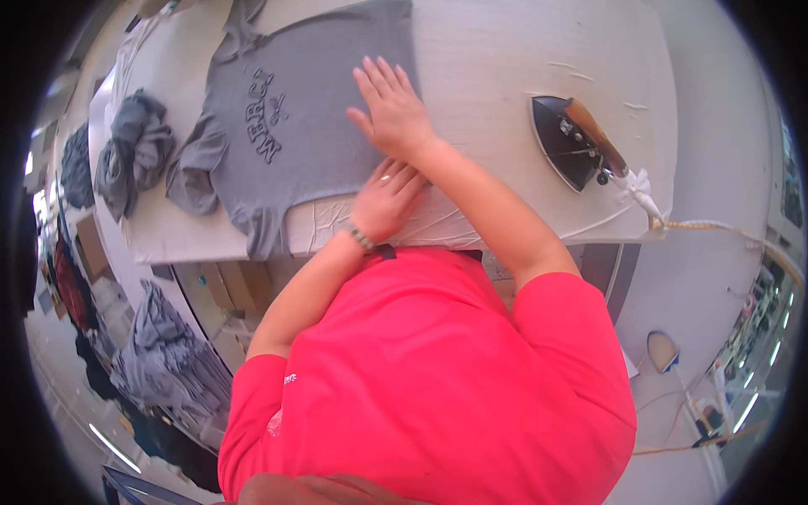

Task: The recorder is ironing a gray sweatshirt on a large table in a factory setting.

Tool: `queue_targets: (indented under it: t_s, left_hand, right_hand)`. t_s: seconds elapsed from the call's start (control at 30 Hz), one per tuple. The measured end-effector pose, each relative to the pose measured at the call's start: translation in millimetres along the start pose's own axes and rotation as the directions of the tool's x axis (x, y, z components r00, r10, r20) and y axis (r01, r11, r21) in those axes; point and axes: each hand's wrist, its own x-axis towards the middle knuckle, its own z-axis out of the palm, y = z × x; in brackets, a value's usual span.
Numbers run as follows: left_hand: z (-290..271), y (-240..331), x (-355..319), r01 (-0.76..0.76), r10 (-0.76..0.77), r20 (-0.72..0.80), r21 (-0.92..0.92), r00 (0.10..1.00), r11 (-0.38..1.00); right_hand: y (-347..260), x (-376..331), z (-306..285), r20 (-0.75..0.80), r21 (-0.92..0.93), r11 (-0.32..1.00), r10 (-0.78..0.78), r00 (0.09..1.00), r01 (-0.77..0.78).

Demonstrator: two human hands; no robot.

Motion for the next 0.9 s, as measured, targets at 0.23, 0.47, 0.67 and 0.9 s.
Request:
queue_targets:
  t_s: [0.23, 0.47, 0.67, 0.9]
  left_hand:
    - [-109, -82, -199, 0.95, -0.774, -0.626, -0.286, -0.09, 0.121]
    - [-127, -92, -243, 0.989, -0.924, -0.379, -0.108, 0.052, 0.1]
    - [-171, -99, -205, 0.911, -0.91, -0.404, -0.404, -0.093, 0.086]
    - [-177, -128, -218, 0.944, -0.977, -0.208, -0.31, 0.051, 0.115]
  right_hand:
    - [-18, -50, -23, 0.163, 0.014, 0.997, -0.071, 0.984, 0.07]
    - [-23, -45, -25, 0.209, -0.023, 0.992, -0.119, 0.971, 0.127]
    - [-75, 21, -38, 0.481, -0.099, 0.951, -0.213, 0.85, 0.294]
    - [-331, 122, 81, 0.313, 0.441, 0.689, -0.719, 0.62, 0.576]
